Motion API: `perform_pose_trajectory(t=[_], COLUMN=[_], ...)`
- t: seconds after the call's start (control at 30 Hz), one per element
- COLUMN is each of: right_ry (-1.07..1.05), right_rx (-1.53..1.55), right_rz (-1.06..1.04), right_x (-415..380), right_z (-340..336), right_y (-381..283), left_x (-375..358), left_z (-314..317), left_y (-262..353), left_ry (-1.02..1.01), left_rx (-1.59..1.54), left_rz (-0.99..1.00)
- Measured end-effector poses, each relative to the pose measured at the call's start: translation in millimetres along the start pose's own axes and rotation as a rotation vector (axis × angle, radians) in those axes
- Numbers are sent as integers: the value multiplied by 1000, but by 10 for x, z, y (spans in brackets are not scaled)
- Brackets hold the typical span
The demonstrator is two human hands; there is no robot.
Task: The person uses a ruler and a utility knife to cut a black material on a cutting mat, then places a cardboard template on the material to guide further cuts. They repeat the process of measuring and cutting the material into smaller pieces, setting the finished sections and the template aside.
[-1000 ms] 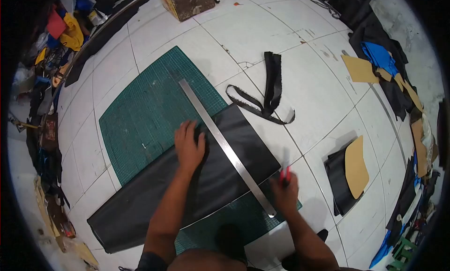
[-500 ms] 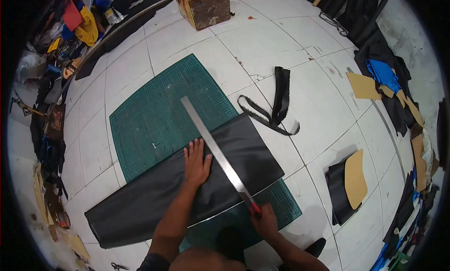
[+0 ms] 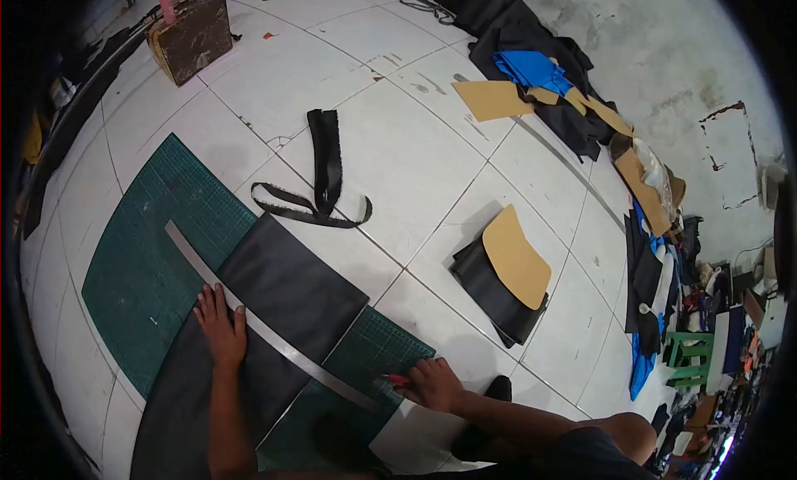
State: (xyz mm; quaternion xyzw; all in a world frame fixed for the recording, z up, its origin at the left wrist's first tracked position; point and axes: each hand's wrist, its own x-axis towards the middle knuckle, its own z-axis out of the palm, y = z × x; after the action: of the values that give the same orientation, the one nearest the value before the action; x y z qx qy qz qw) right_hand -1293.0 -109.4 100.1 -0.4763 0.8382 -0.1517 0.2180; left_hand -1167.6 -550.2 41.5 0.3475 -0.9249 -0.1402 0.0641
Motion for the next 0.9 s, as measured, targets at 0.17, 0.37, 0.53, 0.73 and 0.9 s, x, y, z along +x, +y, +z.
perform_pose_trajectory(t=[0.17, 0.37, 0.53, 0.73, 0.9], right_ry=[407, 516, 430, 609, 960], right_rx=[51, -415, -407, -508, -498], right_rz=[209, 808, 779, 756, 548], right_x=[310, 543, 416, 214, 278], right_z=[-276, -1109, -1069, -1371, -2476], right_y=[669, 1572, 1934, 2100, 1810], left_x=[26, 29, 19, 11, -24], left_z=[-131, -196, -187, -156, -336], left_y=[82, 85, 53, 50, 131], left_ry=[-40, -50, -4, 25, -12], left_rx=[-44, -67, -89, -79, -70], left_rz=[-19, -2, 24, 8, 13])
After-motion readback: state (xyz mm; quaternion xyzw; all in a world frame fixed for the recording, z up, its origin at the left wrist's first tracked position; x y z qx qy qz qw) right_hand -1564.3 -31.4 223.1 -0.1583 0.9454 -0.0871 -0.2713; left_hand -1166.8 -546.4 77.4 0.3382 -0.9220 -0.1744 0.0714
